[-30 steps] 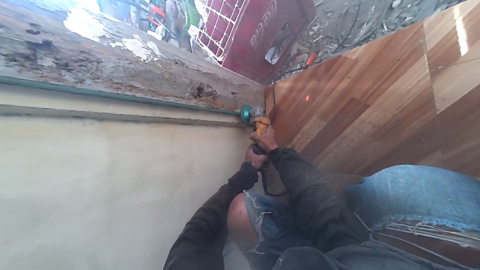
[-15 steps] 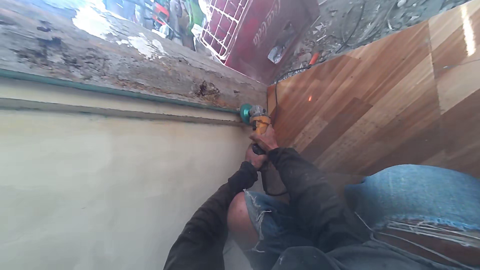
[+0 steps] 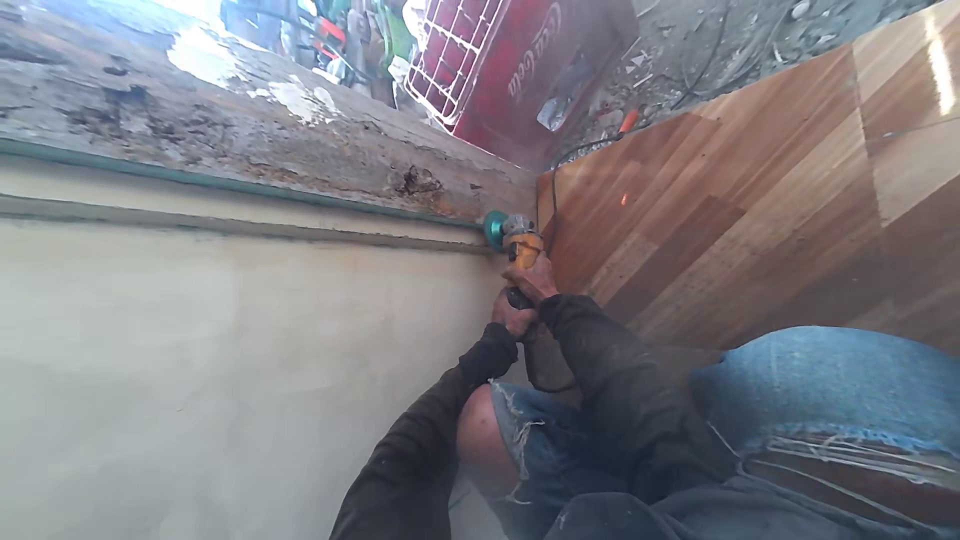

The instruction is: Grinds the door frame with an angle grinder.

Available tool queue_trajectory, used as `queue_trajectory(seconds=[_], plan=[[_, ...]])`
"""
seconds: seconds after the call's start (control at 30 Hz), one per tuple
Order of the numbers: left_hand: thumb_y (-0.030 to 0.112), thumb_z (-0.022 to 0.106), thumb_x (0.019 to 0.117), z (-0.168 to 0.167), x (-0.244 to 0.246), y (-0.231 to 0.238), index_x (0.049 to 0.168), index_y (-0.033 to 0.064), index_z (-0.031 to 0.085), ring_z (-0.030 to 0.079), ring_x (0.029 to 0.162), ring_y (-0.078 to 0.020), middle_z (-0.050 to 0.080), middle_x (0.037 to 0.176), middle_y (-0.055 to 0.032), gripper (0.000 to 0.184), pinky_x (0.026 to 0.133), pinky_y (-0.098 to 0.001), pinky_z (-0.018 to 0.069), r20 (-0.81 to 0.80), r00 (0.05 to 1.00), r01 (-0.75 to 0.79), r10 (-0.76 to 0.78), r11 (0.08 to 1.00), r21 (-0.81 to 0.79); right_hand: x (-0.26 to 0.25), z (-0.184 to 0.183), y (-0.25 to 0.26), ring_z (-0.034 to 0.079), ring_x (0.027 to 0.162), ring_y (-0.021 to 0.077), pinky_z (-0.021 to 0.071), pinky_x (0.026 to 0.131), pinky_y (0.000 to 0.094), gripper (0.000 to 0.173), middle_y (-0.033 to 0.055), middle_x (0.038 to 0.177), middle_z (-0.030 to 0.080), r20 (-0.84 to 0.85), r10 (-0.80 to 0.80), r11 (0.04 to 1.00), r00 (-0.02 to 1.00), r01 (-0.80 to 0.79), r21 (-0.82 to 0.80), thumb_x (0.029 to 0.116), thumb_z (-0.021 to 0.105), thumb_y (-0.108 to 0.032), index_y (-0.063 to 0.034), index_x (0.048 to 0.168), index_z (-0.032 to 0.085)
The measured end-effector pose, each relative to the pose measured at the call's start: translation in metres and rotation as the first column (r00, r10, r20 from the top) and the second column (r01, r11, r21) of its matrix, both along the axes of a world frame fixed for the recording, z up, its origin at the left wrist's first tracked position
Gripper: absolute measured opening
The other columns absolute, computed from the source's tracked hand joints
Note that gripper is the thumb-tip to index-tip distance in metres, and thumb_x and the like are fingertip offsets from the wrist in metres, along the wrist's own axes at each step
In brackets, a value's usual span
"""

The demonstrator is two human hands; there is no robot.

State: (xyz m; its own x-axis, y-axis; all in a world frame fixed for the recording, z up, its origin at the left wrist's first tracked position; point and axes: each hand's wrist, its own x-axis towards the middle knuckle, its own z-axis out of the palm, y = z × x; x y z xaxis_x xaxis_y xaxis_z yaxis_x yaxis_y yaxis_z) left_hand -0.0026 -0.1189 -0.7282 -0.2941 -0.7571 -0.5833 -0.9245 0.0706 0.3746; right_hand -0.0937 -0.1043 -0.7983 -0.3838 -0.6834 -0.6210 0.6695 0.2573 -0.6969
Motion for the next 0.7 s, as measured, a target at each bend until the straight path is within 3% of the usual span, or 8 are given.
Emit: queue_trajectory(seconds=[0.23, 0.43, 0.7], plan=[[0.006, 0.08, 0.077, 0.0, 0.002, 0.0, 0.137, -0.0015, 0.052, 0.069, 0.096, -0.0285, 0.068, 0.11, -0.0215, 0.066, 0.088, -0.0472, 0.0578, 0.046, 0.999, 0.012, -0.012, 1.0, -0.01, 0.0, 0.005, 0.003, 0.064, 0.11, 0.0383, 0.0527, 0.094, 0.0557, 0.088, 0.0267, 0.12, 0.063, 0.004, 0.005, 1.0, 1.0, -0.005, -0.005, 0.0723, 0.089, -0.027, 0.0058, 0.141, 0.043], [0.006, 0.079, 0.0765, -0.003, 0.0, -0.002, 0.131, -0.0018, 0.055, 0.069, 0.088, -0.0267, 0.068, 0.104, -0.0195, 0.06, 0.081, -0.0457, 0.0591, 0.034, 0.999, 0.004, -0.004, 1.0, 0.008, -0.001, 0.002, 0.002, 0.065, 0.107, 0.0371, 0.0533, 0.092, 0.0555, 0.084, 0.0257, 0.117, 0.064, 0.015, -0.015, 1.0, 1.0, 0.015, -0.003, 0.0713, 0.089, -0.025, 0.0045, 0.137, 0.046], [0.004, 0.079, 0.0763, -0.009, 0.001, -0.004, 0.132, -0.0009, 0.056, 0.07, 0.091, -0.0285, 0.069, 0.106, -0.0206, 0.06, 0.084, -0.0473, 0.059, 0.067, 0.998, 0.007, -0.009, 0.999, 0.033, 0.0, -0.004, 0.004, 0.063, 0.11, 0.038, 0.0524, 0.094, 0.0553, 0.085, 0.0266, 0.12, 0.062, 0.053, -0.004, 0.999, 0.999, 0.002, 0.036, 0.0732, 0.088, -0.025, 0.0051, 0.139, 0.045]])
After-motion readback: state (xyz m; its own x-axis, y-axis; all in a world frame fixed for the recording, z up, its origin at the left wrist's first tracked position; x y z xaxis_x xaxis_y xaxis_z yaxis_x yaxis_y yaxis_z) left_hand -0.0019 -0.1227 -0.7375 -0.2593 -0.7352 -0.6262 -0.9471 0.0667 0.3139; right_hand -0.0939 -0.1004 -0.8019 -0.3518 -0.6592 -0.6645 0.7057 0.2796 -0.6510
